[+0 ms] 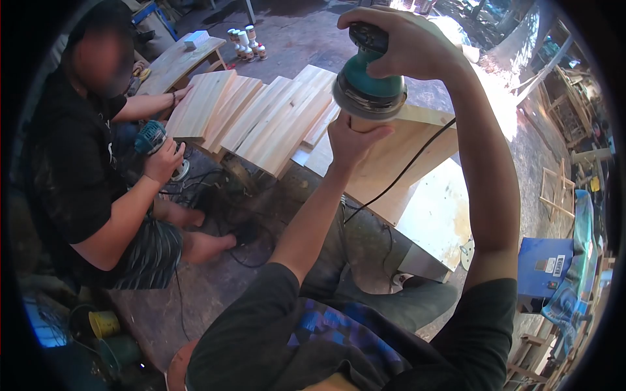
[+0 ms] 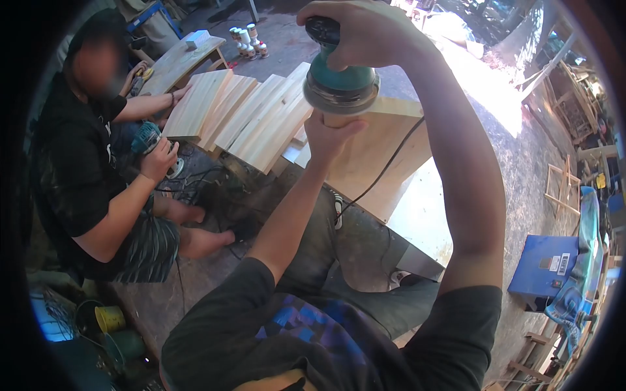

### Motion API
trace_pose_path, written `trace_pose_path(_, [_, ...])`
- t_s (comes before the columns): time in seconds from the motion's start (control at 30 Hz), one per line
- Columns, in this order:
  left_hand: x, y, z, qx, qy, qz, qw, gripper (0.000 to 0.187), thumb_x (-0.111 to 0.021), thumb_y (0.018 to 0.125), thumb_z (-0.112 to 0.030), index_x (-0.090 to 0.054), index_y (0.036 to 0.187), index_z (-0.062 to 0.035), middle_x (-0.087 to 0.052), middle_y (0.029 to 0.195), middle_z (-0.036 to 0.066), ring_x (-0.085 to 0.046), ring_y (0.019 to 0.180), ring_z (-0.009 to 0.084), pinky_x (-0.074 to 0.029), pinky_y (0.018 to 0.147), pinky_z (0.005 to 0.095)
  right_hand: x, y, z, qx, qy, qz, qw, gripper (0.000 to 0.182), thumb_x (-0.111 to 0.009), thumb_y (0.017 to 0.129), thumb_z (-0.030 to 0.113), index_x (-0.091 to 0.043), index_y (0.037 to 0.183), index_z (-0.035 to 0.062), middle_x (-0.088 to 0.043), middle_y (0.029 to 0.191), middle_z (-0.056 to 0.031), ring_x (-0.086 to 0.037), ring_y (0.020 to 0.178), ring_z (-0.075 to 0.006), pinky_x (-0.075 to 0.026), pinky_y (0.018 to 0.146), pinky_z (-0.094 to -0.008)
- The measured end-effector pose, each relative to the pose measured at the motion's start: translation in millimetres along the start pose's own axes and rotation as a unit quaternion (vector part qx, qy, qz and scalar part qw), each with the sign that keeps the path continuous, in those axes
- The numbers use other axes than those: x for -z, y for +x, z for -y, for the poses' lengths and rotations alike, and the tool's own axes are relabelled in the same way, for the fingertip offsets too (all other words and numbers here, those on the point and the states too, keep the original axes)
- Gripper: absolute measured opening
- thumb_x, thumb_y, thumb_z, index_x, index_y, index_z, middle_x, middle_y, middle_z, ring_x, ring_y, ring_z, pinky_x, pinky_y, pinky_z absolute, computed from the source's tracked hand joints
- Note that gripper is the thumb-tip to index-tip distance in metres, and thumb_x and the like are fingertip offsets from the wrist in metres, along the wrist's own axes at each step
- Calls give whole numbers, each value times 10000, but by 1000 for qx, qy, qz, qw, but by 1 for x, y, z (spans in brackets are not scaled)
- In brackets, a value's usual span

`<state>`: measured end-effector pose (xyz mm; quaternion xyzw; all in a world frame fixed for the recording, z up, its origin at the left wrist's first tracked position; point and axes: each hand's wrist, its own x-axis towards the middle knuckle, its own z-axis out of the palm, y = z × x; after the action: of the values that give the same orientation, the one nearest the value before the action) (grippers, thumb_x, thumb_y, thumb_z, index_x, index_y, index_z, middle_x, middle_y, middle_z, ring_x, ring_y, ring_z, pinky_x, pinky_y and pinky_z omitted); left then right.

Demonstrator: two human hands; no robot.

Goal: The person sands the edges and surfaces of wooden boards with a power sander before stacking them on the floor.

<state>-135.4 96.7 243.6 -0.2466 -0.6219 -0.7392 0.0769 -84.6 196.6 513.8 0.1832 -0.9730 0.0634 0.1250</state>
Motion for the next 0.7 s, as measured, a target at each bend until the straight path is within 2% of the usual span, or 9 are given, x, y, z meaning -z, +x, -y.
trace_pose_path(0.13, [-2, 1, 4, -15, -11, -9, 1000, 701, -1037, 618, -346, -725, 1146, -6, -808, 1034, 96, -781, 937, 199, -615, 843, 349, 1, -4, -2, -2, -17, -1, 1000, 811, -802, 617, 187, -624, 1399, 313, -698, 1259, -71, -697, 1110, -305, -583, 1003, -431])
trace_pose_path(0.23, [-5, 0, -2, -7, -21, -21, 1000, 656, -1036, 620, -360, -718, 1071, -6, -803, 978, 97, -771, 888, 181, -609, 804, 348, -7, -7, -4, -79, -46, -24, 995, 811, -802, 621, 190, -623, 1402, 317, -699, 1263, -72, -697, 1114, -306, -584, 1008, -436])
trace_pose_path(0.33, [-5, -1, 0, 8, 10, -21, 1000, 609, -1034, 623, -367, -696, 985, -12, -785, 905, 96, -744, 814, 156, -595, 747, 350, 9, -23, 3, -108, -3, -34, 994, 807, -804, 625, 188, -624, 1401, 319, -705, 1258, -73, -696, 1113, -304, -580, 1012, -435])
trace_pose_path(0.4, [-4, -4, 1, -2, 15, -29, 999, 595, -1031, 624, -374, -682, 947, -17, -772, 869, 95, -725, 781, 147, -584, 719, 350, 8, -34, -8, -109, 19, -50, 993, 806, -808, 627, 190, -625, 1401, 321, -712, 1253, -72, -696, 1111, -302, -575, 1010, -429])
trace_pose_path(0.47, [-5, -4, 0, -8, 20, -32, 999, 591, -1030, 623, -381, -676, 928, -20, -763, 847, 93, -714, 761, 143, -578, 703, 350, -15, -40, -55, -114, 9, -85, 990, 806, -814, 629, 197, -627, 1402, 322, -718, 1249, -68, -696, 1110, -300, -570, 1005, -421])
trace_pose_path(0.57, [-4, -5, 6, -11, 23, -29, 999, 596, -1029, 620, -393, -678, 925, -21, -758, 837, 90, -710, 751, 147, -576, 697, 347, -8, -45, -65, -151, 1, -60, 987, 810, -820, 628, 205, -628, 1407, 323, -721, 1256, -65, -694, 1109, -297, -561, 1001, -414])
trace_pose_path(0.7, [-5, -4, 8, -19, 12, -34, 999, 598, -1030, 618, -402, -677, 919, -24, -757, 832, 89, -713, 745, 151, -576, 687, 348, -10, -52, -78, -164, -37, -78, 983, 816, -818, 626, 203, -628, 1410, 326, -717, 1278, -69, -691, 1119, -293, -549, 1006, -411])
